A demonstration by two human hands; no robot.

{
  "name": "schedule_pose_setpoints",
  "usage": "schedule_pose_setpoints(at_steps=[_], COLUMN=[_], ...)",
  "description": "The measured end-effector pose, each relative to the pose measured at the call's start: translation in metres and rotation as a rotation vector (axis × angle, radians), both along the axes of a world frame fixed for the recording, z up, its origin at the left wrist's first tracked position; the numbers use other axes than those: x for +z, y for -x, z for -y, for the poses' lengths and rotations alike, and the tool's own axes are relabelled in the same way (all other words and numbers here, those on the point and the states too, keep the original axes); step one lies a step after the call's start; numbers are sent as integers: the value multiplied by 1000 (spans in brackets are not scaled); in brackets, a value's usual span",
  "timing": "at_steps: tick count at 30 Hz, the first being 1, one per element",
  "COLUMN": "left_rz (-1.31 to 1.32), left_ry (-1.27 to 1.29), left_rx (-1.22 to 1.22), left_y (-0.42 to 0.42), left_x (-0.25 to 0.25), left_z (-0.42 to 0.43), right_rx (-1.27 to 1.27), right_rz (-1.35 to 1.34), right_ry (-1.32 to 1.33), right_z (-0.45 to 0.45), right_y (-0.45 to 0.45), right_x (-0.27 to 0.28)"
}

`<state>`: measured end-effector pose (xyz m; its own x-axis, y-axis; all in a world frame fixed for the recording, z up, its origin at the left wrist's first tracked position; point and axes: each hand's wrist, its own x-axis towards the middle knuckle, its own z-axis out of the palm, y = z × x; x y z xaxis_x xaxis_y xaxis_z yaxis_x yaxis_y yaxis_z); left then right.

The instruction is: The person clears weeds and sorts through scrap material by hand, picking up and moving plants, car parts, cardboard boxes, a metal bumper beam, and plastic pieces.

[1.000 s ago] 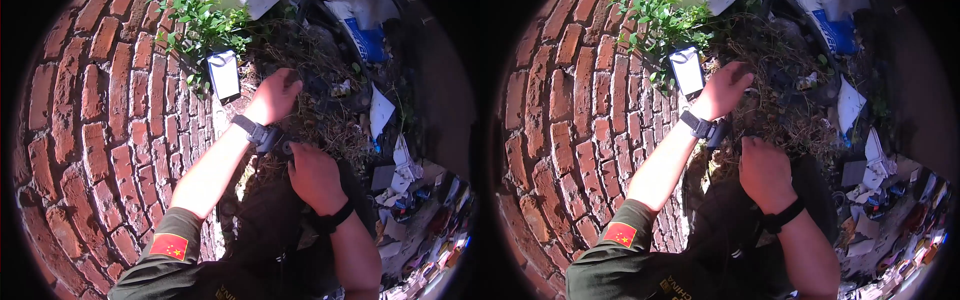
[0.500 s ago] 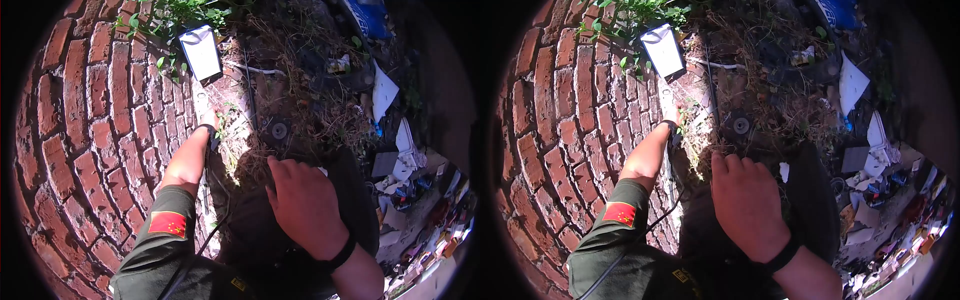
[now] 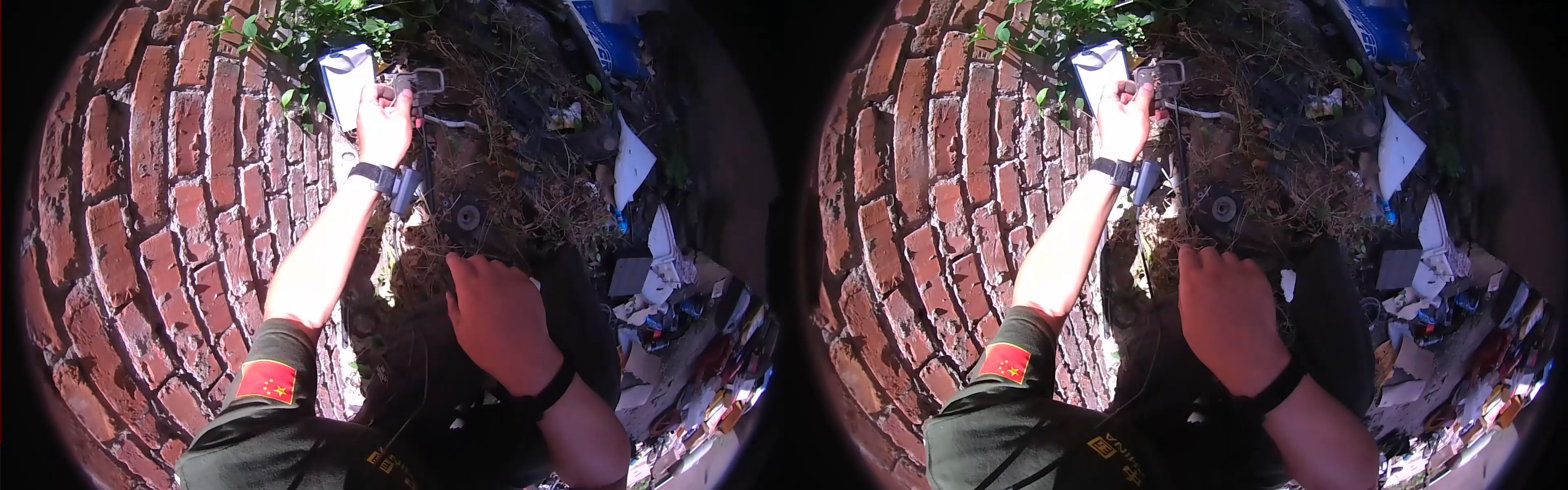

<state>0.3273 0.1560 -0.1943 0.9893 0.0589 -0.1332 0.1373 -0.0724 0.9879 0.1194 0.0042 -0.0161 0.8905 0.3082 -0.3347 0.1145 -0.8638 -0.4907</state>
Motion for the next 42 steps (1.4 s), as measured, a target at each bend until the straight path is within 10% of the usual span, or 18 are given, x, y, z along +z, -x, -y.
schedule_pose_setpoints(at_steps=[4,6,8,14,18,28,32,39,42], left_rz=[418,404,369,-123,-478,-129,162,-320,58], left_ry=[322,279,198,-1144,-688,-1264,-830,-1001,-914], left_rx=[-734,-843,-1113,-459,-751,-1319,-982,-796,-612], left_y=[74,73,74,39,94,116,134,116,106], left_x=[181,181,175,-46,-144,-68,-57,-26,-50], left_z=[146,138,138,-74,-139,-82,-87,-98,-107], right_rx=[85,98,40,-47,-41,-7,-27,-21,-18], right_rz=[176,446,81,9,49,-12,-8,-9,-116], right_ry=[80,120,99,47,24,43,8,18,10], right_z=[-13,-12,-4,4,0,2,4,2,-2], right_y=[28,35,21,3,1,-1,-4,-8,-9], right_x=[-46,-53,-41,-19,-18,-10,-7,-3,0])
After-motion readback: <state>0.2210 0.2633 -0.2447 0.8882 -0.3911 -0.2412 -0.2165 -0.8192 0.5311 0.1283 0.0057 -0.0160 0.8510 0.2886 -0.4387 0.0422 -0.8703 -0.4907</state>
